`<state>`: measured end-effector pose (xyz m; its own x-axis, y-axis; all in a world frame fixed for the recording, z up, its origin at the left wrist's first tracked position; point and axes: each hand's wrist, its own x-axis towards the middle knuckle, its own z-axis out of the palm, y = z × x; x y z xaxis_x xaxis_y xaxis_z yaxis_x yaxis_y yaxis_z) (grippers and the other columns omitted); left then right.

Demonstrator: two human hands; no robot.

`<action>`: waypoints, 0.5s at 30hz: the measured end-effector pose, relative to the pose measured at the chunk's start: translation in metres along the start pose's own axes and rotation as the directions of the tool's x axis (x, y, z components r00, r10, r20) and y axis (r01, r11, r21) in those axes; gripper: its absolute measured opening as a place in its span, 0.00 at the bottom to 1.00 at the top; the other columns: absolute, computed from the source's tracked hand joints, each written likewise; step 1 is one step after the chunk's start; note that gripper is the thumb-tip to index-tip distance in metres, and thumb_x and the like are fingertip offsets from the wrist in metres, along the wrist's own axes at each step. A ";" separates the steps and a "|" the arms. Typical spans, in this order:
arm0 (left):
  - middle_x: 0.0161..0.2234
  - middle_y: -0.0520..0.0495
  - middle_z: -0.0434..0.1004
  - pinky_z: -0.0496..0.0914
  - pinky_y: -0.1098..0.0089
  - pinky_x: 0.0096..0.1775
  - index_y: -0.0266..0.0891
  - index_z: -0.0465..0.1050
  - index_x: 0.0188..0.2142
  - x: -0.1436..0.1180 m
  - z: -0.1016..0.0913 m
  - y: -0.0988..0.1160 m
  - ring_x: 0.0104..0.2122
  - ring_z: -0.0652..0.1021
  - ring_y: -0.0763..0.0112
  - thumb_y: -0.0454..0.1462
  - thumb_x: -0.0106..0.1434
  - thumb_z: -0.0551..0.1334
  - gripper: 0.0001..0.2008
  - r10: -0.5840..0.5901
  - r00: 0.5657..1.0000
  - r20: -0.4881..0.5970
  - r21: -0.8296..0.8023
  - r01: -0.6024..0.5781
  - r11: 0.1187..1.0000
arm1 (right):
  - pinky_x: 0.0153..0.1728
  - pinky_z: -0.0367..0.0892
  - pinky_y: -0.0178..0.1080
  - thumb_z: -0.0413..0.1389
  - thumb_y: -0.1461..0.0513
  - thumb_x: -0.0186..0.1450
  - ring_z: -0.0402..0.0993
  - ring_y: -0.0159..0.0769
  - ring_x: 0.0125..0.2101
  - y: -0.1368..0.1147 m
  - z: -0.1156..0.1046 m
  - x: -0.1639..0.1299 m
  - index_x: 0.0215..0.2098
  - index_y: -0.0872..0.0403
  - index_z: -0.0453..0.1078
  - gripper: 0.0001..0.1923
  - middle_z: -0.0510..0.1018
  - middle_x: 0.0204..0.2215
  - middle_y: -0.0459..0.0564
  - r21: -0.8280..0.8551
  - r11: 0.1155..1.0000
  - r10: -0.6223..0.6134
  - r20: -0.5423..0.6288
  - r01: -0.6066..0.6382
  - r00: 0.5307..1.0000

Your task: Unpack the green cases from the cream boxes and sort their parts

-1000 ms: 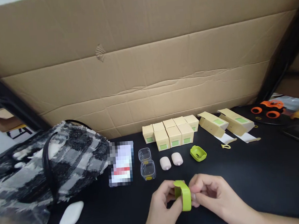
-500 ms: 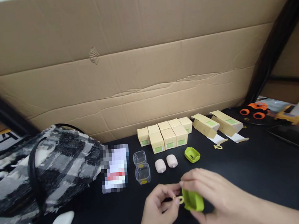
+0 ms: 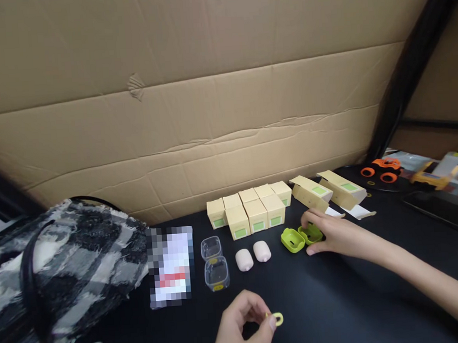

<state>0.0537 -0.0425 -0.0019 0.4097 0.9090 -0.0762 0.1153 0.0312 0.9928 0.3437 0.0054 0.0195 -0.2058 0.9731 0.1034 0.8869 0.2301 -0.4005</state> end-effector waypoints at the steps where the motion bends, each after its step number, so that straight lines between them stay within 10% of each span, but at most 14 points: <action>1: 0.22 0.54 0.70 0.65 0.72 0.33 0.38 0.66 0.24 0.000 0.000 0.002 0.25 0.70 0.73 0.36 0.52 0.65 0.08 -0.001 1.000 0.003 0.007 0.001 1.000 | 0.33 0.69 0.43 0.63 0.54 0.53 0.74 0.45 0.36 -0.003 -0.001 0.000 0.44 0.52 0.68 0.22 0.72 0.42 0.52 0.006 1.000 -0.002 0.019 0.002 1.000; 5: 0.21 0.54 0.69 0.65 0.72 0.33 0.38 0.66 0.23 -0.002 0.002 0.007 0.25 0.70 0.73 0.35 0.52 0.64 0.07 -0.018 1.000 0.005 0.032 0.018 0.999 | 0.41 0.68 0.42 0.61 0.55 0.54 0.73 0.45 0.41 -0.006 -0.013 -0.005 0.54 0.50 0.64 0.30 0.70 0.49 0.52 0.034 0.999 -0.019 0.118 0.015 0.993; 9: 0.22 0.54 0.69 0.65 0.71 0.34 0.38 0.65 0.23 -0.002 0.003 0.009 0.25 0.70 0.73 0.34 0.51 0.63 0.06 -0.028 1.000 0.011 0.052 0.028 0.998 | 0.35 0.68 0.40 0.57 0.57 0.56 0.75 0.43 0.33 0.004 -0.021 -0.009 0.48 0.55 0.69 0.21 0.76 0.36 0.52 0.031 0.999 0.033 0.173 -0.039 0.984; 15: 0.22 0.53 0.68 0.65 0.71 0.34 0.38 0.65 0.23 -0.002 0.002 0.008 0.25 0.68 0.72 0.33 0.50 0.63 0.05 -0.071 0.997 0.031 0.104 0.067 0.992 | 0.27 0.68 0.38 0.57 0.48 0.58 0.74 0.41 0.27 0.010 -0.014 -0.003 0.57 0.60 0.60 0.35 0.75 0.31 0.52 0.063 0.995 0.071 0.176 -0.084 0.982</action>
<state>0.0560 -0.0448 0.0062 0.4282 0.8914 -0.1488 0.2358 0.0488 0.9706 0.3591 0.0050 0.0275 -0.2115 0.9735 -0.0874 0.8732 0.1480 -0.4643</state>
